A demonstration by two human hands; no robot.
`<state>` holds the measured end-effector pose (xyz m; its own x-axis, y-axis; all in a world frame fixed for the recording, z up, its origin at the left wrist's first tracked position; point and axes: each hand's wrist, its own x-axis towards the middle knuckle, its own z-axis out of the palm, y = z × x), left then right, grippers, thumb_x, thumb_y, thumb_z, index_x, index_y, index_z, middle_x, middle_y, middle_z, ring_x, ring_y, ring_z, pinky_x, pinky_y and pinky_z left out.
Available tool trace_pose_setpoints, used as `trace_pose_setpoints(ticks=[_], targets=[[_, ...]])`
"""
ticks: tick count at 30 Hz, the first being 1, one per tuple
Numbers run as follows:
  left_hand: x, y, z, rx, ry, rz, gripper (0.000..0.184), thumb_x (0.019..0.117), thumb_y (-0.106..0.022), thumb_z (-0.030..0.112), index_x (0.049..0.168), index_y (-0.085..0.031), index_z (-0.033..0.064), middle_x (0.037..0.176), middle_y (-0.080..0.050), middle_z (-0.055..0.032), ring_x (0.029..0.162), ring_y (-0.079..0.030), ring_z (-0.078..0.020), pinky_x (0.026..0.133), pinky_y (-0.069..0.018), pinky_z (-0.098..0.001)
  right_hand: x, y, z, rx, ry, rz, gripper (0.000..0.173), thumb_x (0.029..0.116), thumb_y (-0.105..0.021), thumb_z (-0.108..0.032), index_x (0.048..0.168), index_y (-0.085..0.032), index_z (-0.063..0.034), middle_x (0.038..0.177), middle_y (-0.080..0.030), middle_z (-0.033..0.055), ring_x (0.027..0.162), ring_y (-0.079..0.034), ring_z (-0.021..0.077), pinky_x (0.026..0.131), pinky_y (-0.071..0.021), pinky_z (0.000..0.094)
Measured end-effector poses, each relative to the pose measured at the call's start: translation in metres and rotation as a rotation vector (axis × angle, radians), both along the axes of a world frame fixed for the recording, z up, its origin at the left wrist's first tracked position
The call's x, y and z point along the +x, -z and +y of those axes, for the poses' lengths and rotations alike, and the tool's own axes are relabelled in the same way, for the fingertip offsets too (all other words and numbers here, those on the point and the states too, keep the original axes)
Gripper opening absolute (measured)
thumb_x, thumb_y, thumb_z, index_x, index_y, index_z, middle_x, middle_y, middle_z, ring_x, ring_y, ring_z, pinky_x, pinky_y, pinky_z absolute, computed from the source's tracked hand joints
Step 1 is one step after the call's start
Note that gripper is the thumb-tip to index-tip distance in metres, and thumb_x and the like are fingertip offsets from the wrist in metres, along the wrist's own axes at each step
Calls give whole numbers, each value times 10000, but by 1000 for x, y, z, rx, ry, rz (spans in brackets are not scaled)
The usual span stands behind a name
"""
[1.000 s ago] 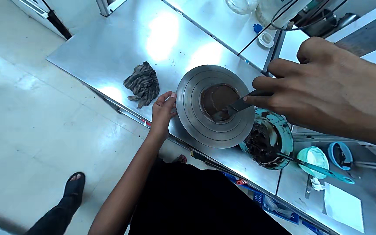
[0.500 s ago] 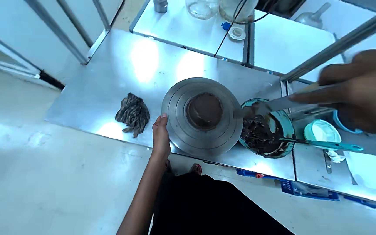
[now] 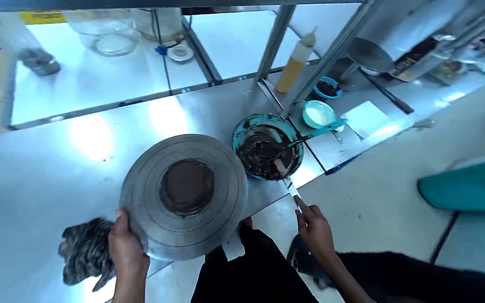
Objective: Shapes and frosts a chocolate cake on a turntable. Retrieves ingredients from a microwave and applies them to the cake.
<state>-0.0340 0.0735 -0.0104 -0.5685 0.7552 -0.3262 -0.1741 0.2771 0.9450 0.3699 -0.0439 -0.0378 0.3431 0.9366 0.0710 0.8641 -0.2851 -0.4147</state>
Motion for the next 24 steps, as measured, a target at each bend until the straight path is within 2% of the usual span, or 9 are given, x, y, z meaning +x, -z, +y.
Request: trace_pose_setpoints(ticks=[7, 9, 11, 14, 16, 18, 20, 22, 24], targets=[[-4, 6, 2, 98, 33, -67, 410, 1117, -327, 323, 1245, -587, 33, 1095, -674, -15, 1004, -659, -54, 912, -556, -301, -16, -54, -70, -109, 37, -16, 429, 923, -572, -172, 1327, -714, -179, 903, -671, 159, 668, -653, 290, 585, -558, 503], [-6, 4, 2, 78, 57, -85, 434, 1121, -301, 341, 1287, -562, 37, 1122, -663, -20, 1022, -650, -53, 916, -552, -303, -5, -61, -75, -43, -16, 103, 434, 935, -550, -212, 1336, -703, -150, 896, -696, 101, 642, -623, 193, 578, -545, 401], [-9, 4, 2, 78, 75, -114, 495, 1124, -238, 387, 1347, -527, 52, 1174, -647, -28, 1061, -635, -57, 943, -540, -309, 0, -71, -52, -13, -17, 452, 406, 1033, -492, -201, 1384, -631, -50, 925, -711, 54, 608, -602, 100, 543, -534, 290], [-31, 26, 0, 103, 139, -3, 710, 1099, -87, 492, 1343, -526, -10, 1232, -644, -104, 1121, -624, -112, 998, -511, -348, -3, -46, 14, -17, 99, 1038, 312, 1076, -360, -161, 1210, -584, 10, 845, -722, 89, 611, -681, 169, 578, -600, 331], [-51, 46, -4, 104, 171, 322, 581, 1123, -182, 343, 1220, -584, -64, 1111, -643, -112, 1035, -613, -99, 933, -500, -291, 1, -3, 38, 0, 142, 1246, 293, 1108, -341, -178, 1146, -576, -7, 715, -668, 87, 539, -630, 152, 525, -560, 292], [-85, 64, -15, 104, 305, 807, 423, 1073, -459, 262, 1210, -647, -91, 1271, -629, -257, 1275, -562, -325, 1118, -408, -443, 3, 29, 28, 5, 172, 1304, 279, 1106, -350, -193, 1090, -566, -16, 649, -610, 56, 485, -570, 123, 464, -501, 256], [-119, 85, -26, -39, 432, 1132, 573, 988, -536, 461, 1333, -635, 14, 1497, -449, -325, 1419, -340, -566, 1148, -234, -702, 3, 37, -8, -45, 217, 1275, 268, 1089, -365, -212, 1054, -560, -31, 631, -583, 23, 453, -527, 94, 426, -456, 233], [-143, 107, -37, -176, 527, 1187, 741, 907, -581, 587, 1479, -538, 119, 1629, -219, -317, 1463, -134, -633, 1095, -161, -803, 4, 27, -50, -116, 254, 1246, 275, 1072, -390, -233, 1074, -584, -38, 609, -576, 10, 433, -511, 82, 405, -437, 226], [-161, 127, -43, -157, 562, 1229, 867, 848, -624, 606, 1543, -457, 115, 1638, -115, -352, 1451, -106, -661, 1094, -187, -792, 9, 13, -84, -168, 265, 1202, 285, 1068, -405, -236, 1109, -609, -40, 595, -577, 2, 420, -505, 75, 388, -426, 222]])
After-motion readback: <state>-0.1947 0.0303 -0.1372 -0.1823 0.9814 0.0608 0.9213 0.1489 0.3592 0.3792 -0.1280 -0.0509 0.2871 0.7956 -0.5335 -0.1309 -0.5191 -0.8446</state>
